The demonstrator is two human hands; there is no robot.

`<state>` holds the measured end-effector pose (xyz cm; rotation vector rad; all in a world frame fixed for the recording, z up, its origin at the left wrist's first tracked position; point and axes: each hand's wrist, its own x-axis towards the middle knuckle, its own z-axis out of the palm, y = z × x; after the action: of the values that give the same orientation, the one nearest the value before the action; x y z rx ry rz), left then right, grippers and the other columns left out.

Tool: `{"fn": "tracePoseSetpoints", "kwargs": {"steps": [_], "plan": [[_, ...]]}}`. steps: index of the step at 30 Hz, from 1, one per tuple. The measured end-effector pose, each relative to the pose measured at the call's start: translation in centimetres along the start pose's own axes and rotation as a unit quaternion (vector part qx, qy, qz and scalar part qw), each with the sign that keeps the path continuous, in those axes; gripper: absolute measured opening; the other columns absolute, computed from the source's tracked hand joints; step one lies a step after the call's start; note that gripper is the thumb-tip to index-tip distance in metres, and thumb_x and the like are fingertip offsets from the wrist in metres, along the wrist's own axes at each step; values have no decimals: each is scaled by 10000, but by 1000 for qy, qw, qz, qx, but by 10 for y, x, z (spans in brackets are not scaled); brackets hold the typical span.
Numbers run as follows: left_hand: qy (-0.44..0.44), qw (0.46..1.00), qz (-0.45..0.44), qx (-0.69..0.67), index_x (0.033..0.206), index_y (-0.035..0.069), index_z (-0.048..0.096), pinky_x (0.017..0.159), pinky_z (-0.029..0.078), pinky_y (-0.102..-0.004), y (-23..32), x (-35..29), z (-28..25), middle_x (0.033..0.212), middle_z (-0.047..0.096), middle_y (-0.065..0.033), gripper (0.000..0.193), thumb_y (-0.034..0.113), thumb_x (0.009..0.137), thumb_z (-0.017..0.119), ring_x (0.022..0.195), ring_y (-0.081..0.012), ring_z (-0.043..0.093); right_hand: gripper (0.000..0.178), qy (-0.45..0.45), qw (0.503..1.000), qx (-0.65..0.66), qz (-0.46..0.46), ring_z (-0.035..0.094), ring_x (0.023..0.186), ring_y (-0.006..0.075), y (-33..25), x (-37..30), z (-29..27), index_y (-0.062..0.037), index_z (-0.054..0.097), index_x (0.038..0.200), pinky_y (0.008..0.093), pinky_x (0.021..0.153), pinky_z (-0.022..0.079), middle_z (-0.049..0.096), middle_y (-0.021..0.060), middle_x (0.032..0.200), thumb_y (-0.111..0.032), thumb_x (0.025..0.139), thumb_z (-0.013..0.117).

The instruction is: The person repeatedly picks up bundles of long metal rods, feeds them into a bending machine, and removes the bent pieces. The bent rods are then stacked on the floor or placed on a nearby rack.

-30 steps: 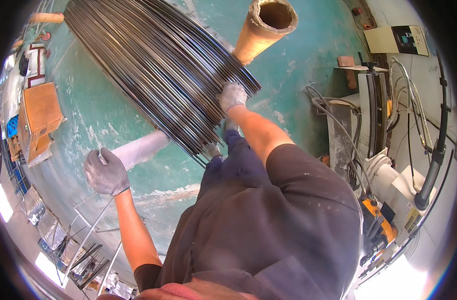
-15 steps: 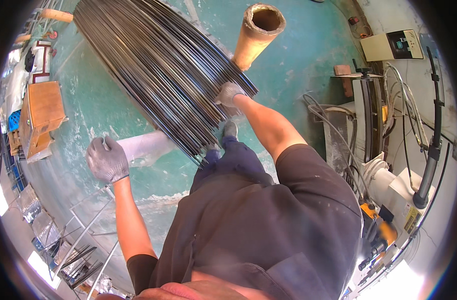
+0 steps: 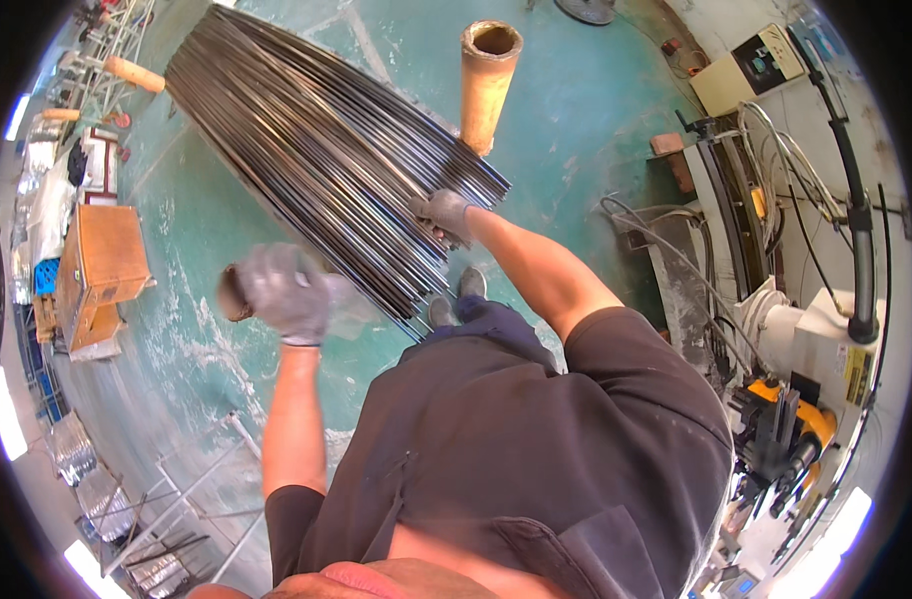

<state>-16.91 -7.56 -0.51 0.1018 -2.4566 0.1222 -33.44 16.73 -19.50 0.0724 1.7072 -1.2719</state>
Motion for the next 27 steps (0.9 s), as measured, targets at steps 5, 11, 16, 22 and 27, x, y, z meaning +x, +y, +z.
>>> {"fn": "tracePoseSetpoints", "kwargs": {"steps": [5,11,16,22,27], "plan": [[-241,828,-260,-434,1048,18,751,857,559,-341,74,-86,53,961,754,-101,208,143,881,750,920,-213,723,344,36,999,8,35,634,530,140,-2,-118,30,-17,683,889,350,481,521,667,58,725,-352,956,723],[-344,701,-354,-515,1083,-13,752,856,550,-333,85,-126,99,973,791,-138,253,161,911,689,906,-207,741,445,201,929,-312,1,767,802,334,47,-135,47,-12,752,1070,457,711,608,774,214,935,-435,935,725],[-377,617,-427,-543,914,55,690,605,487,-319,90,-134,139,755,638,-14,79,133,920,692,678,-135,609,457,259,892,-370,-16,748,981,416,53,-152,47,-49,784,1078,492,841,593,764,245,1000,-480,960,689],[-382,244,-519,-724,1000,65,644,752,608,-460,113,-94,150,841,691,-102,332,378,1093,583,779,-276,691,411,250,887,-371,116,748,928,418,98,-346,70,-68,801,1002,495,821,596,763,239,968,-460,960,687],[-305,120,-613,-719,1004,-12,588,740,618,-450,138,-77,172,832,639,-141,408,362,1127,483,758,-285,665,390,422,816,-344,196,717,794,434,250,-513,119,-115,733,809,524,727,565,716,197,760,-499,876,746]]}}
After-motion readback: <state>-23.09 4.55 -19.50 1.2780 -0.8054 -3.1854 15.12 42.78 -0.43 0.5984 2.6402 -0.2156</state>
